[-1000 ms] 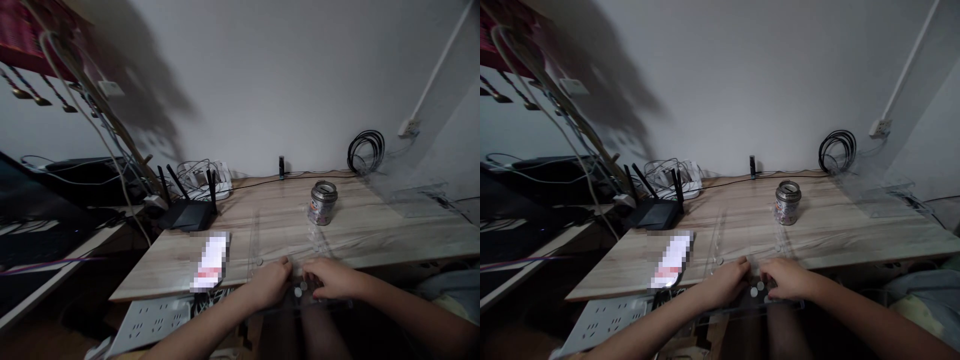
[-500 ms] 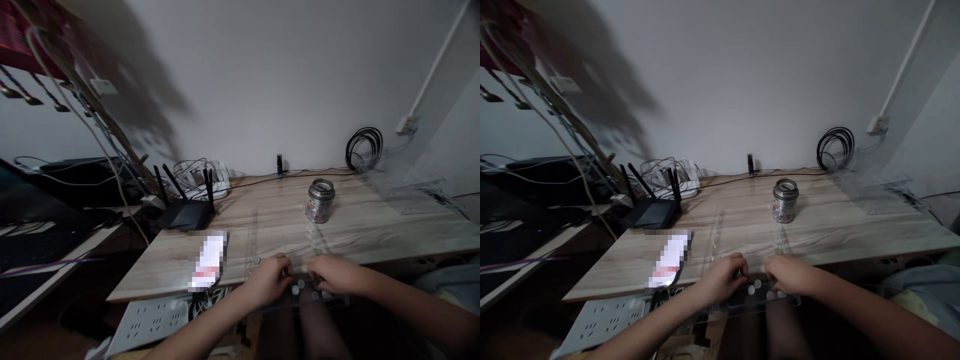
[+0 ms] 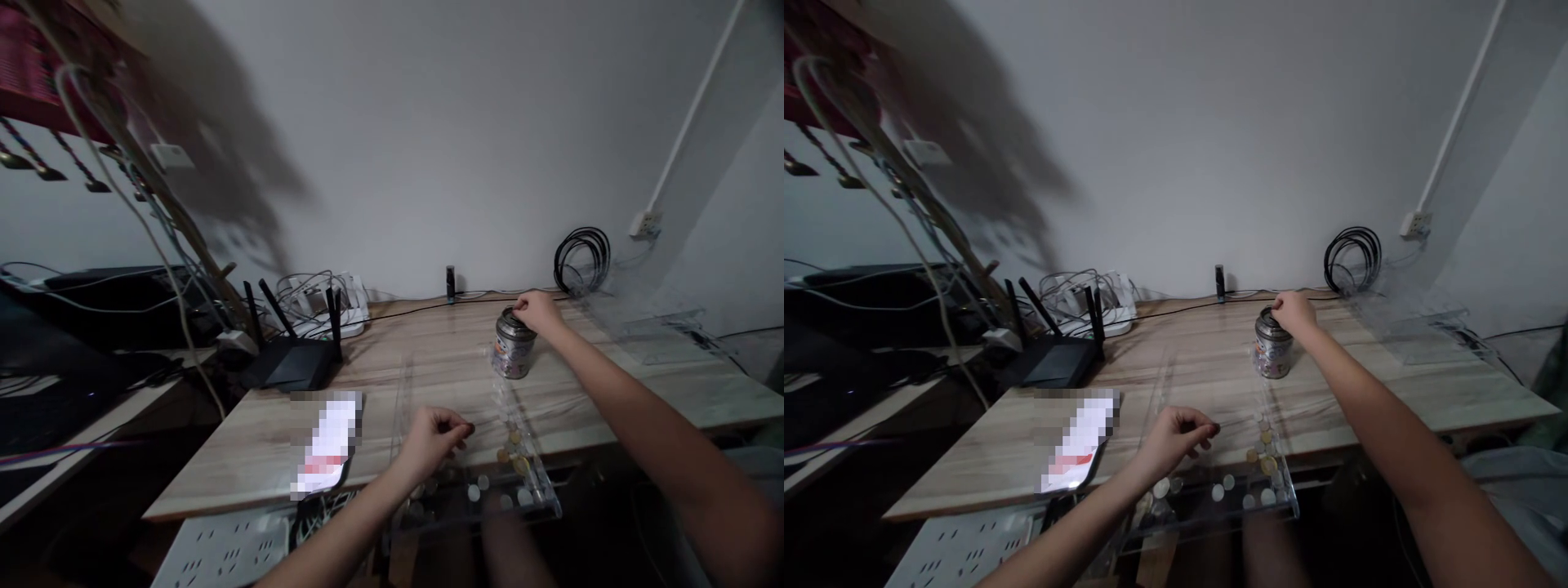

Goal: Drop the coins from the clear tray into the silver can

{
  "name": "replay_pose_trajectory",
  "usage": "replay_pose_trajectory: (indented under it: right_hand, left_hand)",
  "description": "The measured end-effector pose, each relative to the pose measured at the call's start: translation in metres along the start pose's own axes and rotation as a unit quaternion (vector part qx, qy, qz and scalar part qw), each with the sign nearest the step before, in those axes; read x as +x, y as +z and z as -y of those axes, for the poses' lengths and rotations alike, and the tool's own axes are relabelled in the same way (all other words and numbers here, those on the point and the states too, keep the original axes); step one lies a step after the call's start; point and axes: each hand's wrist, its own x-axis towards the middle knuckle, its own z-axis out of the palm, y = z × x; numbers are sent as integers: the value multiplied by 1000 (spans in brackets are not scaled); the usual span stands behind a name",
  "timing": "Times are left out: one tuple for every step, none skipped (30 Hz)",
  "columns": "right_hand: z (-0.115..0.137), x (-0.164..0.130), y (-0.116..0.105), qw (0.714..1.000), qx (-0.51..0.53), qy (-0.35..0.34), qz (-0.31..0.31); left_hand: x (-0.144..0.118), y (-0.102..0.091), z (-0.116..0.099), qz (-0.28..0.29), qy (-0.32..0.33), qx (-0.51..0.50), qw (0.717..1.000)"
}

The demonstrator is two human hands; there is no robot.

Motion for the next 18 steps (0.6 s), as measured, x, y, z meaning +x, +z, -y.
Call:
replay_pose_trajectory:
  right_hand:
    - [2, 0, 3, 1000, -20, 3, -1]
    - [4, -2, 5, 999, -36, 5, -4]
    - [6, -7, 6, 999, -48, 7, -8]
    - [9, -13, 5, 998, -51, 6, -20]
    - [12, -21, 4, 998, -40, -4, -39]
    - [17, -32, 2, 998, -14, -26, -56]
    - [23, -46, 1, 996, 29, -63, -58]
    - [31, -62, 0, 990, 81, -108, -40]
    - [39, -78, 0, 978, 136, -156, -4]
    - [47, -95, 1, 963, 181, -194, 50]
    - [55, -111, 1, 949, 211, -216, 88]
    - [61, -124, 1, 939, 234, -226, 114]
    - [64, -132, 0, 932, 251, -228, 126]
    - [65, -135, -1, 929, 265, -224, 129]
    - [63, -132, -3, 928, 276, -215, 127]
    - [59, -123, -5, 932, 278, -202, 119]
    - [52, -109, -7, 941, 266, -182, 102]
    - [44, -92, -8, 956, 239, -154, 76]
  left_hand:
    - [1, -1, -2, -3, -5, -43, 999]
    - [3, -1, -4, -6, -7, -86, 996]
    - [4, -2, -6, -10, -6, -130, 991]
    - [6, -3, -8, -16, -5, -173, 985]
    - [8, -4, -10, -25, -5, -212, 977]
    - [10, -4, -13, -35, -8, -248, 968]
    - [12, -3, -15, -45, -11, -278, 960]
    - [14, -2, -18, -51, -15, -301, 952]
    - [16, 0, -21, -53, -17, -319, 946]
    - [17, 3, -25, -48, -16, -331, 942]
    - [18, 6, -29, -39, -10, -340, 939]
    - [18, 9, -33, -29, -1, -347, 937]
    - [18, 12, -37, -21, 10, -353, 935]
    - [18, 15, -41, -17, 19, -356, 934]
    - [17, 17, -44, -16, 26, -353, 935]
    - [17, 18, -46, -15, 31, -341, 939]
    - [16, 18, -47, -14, 35, -318, 947]
    - [15, 17, -46, -11, 41, -283, 958]
